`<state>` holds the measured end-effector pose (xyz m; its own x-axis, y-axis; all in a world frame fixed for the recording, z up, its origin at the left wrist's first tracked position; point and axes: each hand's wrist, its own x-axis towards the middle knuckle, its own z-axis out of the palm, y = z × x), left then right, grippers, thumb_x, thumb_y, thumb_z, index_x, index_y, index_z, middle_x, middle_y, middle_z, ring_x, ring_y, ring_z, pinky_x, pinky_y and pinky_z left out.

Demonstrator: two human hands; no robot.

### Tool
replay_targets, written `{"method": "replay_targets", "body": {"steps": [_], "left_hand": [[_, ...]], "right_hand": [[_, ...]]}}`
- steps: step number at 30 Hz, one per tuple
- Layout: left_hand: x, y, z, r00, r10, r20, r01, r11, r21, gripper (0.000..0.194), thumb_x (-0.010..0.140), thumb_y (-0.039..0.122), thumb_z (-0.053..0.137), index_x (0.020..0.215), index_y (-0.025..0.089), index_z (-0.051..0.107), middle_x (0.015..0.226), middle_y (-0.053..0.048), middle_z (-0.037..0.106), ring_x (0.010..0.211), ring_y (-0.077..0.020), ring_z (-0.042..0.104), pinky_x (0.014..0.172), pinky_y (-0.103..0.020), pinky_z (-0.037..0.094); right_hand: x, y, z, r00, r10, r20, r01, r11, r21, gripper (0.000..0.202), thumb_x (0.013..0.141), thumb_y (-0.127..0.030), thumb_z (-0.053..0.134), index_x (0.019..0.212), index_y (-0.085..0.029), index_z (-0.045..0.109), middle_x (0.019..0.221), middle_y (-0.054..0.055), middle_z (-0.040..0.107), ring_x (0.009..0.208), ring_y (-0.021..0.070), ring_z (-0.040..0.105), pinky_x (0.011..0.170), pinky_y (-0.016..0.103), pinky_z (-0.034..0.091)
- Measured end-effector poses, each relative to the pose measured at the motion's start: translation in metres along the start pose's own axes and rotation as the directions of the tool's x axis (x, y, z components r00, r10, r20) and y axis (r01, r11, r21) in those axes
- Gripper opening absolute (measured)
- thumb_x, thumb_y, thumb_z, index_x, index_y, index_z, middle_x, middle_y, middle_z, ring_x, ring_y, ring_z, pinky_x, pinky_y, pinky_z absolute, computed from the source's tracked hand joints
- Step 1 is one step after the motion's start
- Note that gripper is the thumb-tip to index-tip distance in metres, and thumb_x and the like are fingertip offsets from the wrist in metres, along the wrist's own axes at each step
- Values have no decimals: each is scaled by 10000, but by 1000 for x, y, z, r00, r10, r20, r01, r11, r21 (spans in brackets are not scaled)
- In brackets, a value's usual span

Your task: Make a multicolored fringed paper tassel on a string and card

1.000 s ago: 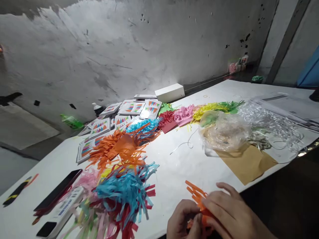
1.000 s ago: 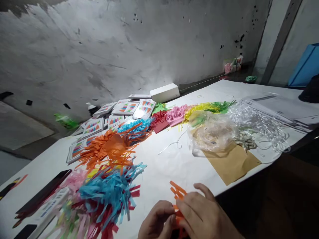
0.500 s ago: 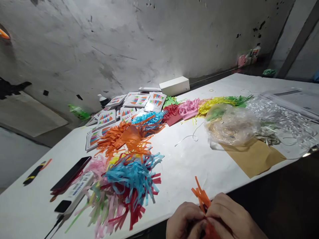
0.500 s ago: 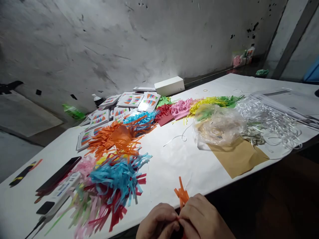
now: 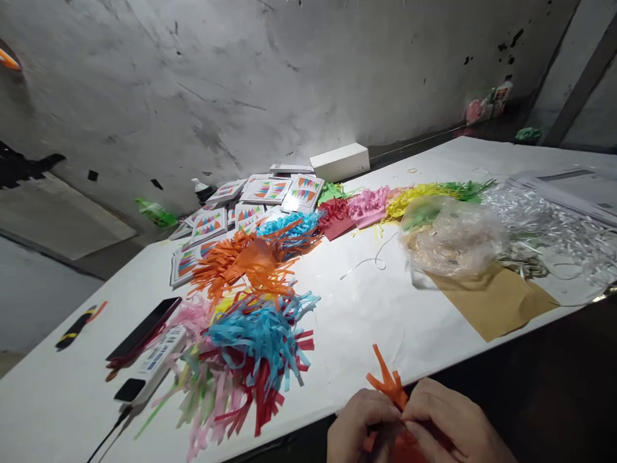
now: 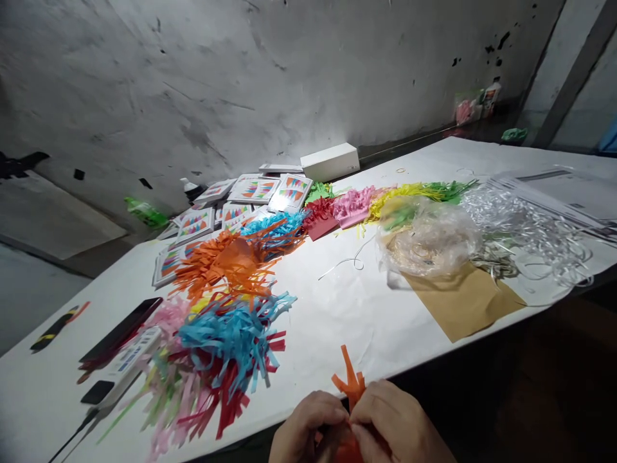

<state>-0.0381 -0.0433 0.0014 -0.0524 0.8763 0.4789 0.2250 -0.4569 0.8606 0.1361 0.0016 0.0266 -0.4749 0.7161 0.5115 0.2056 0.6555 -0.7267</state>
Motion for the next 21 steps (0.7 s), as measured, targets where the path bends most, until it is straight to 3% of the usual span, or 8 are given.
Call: {"method": "replay_targets", "body": {"steps": [6, 10, 14, 16, 18, 21], "left_hand": [[-2, -3, 3, 999, -54, -5, 54, 998, -40, 273, 803, 91, 691, 953, 316, 726, 756, -27, 760, 628, -191, 685, 576, -259, 544], [-9, -5, 11, 968, -205, -143, 191, 976, -105, 82, 821, 272, 729, 878, 330, 743, 703, -10, 730, 593, -181, 646, 554, -258, 506], [-10, -4, 8, 959, -229, -166, 217, 972, -89, 67, 789, 332, 767, 849, 305, 757, 691, -22, 725, 589, -183, 640, 555, -264, 503], [-7, -3, 3, 966, -221, -132, 212, 974, -77, 84, 790, 319, 765, 872, 309, 751, 703, -17, 729, 592, -180, 645, 558, -255, 512], [-5, -4, -3, 982, -181, -54, 178, 983, -53, 131, 798, 261, 754, 917, 314, 739, 730, -18, 743, 611, -184, 664, 573, -253, 533], [-3, -7, -3, 996, -85, 20, 85, 996, -4, 221, 796, 188, 748, 976, 312, 714, 764, -24, 760, 632, -189, 687, 593, -255, 556]], "right_hand": [[-5, 3, 5, 996, -41, -75, 37, 997, -61, 189, 914, -145, 483, 808, -253, 596, 632, -22, 626, 572, 146, 632, 509, 230, 550], [-4, 0, 7, 988, -91, -127, 75, 989, -124, 212, 897, -86, 487, 867, -244, 626, 663, -2, 666, 613, 165, 648, 586, 269, 595], [-2, 3, 0, 995, 98, 13, -99, 989, 113, 153, 941, -221, 515, 924, -280, 656, 752, 0, 691, 685, 169, 694, 594, 248, 605], [-1, 6, -4, 992, 120, 43, -125, 982, 143, 135, 931, -289, 563, 1042, -292, 640, 794, -2, 705, 717, 177, 707, 624, 256, 620], [-2, 7, -5, 997, 72, 28, -75, 991, 108, 174, 925, -280, 577, 1093, -293, 621, 807, -2, 711, 731, 179, 709, 642, 257, 625], [-3, 5, -2, 1000, 10, 14, -10, 1000, 22, 139, 928, -173, 524, 930, -270, 624, 760, 3, 693, 714, 169, 696, 645, 250, 615]]}}
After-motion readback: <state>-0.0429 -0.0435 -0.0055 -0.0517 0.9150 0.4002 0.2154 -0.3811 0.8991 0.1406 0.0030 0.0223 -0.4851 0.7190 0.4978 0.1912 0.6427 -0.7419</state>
